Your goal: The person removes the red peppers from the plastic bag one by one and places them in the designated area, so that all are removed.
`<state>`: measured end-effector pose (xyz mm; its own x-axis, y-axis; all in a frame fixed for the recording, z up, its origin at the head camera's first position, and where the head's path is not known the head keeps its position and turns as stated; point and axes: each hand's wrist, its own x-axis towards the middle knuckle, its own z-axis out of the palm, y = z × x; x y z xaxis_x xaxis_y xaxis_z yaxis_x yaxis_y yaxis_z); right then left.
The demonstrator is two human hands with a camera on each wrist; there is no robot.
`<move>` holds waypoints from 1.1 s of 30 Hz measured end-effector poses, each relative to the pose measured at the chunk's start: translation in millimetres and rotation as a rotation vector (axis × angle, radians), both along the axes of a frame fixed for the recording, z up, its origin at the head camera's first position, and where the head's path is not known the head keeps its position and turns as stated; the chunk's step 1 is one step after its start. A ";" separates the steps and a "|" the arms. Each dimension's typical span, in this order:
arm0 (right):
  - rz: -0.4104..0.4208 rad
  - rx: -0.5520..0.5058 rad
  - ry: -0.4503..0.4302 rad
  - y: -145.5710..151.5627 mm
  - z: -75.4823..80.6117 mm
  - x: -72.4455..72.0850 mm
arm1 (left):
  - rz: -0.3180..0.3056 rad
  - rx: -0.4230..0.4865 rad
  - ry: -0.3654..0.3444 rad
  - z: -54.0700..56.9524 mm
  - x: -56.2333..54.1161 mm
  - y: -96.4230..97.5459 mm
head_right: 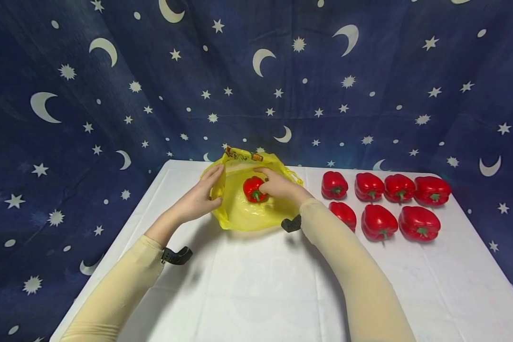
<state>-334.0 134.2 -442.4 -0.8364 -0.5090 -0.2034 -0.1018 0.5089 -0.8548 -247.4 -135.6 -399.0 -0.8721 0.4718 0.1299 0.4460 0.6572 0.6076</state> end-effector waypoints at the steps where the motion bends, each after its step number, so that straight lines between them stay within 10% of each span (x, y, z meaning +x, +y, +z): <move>1: -0.046 -0.037 -0.049 -0.3 0.8 0.7 | 0.001 -0.002 0.003 -0.1 0.1 -0.5; 9: -0.224 -0.097 -0.231 -10.8 2.3 1.0 | 0.017 0.005 -0.002 -2.0 0.4 -2.6; 20: -0.084 -0.080 -0.215 -13.7 1.0 -3.0 | 0.016 -0.001 0.001 -1.2 -0.4 -2.2; 28: -0.066 -0.145 -0.376 -6.0 4.5 -7.2 | 0.017 0.006 -0.005 -0.5 -0.3 -2.0; 33: 0.042 -0.080 -0.285 0.2 2.6 -7.7 | 0.015 0.010 -0.017 -0.5 0.3 -1.3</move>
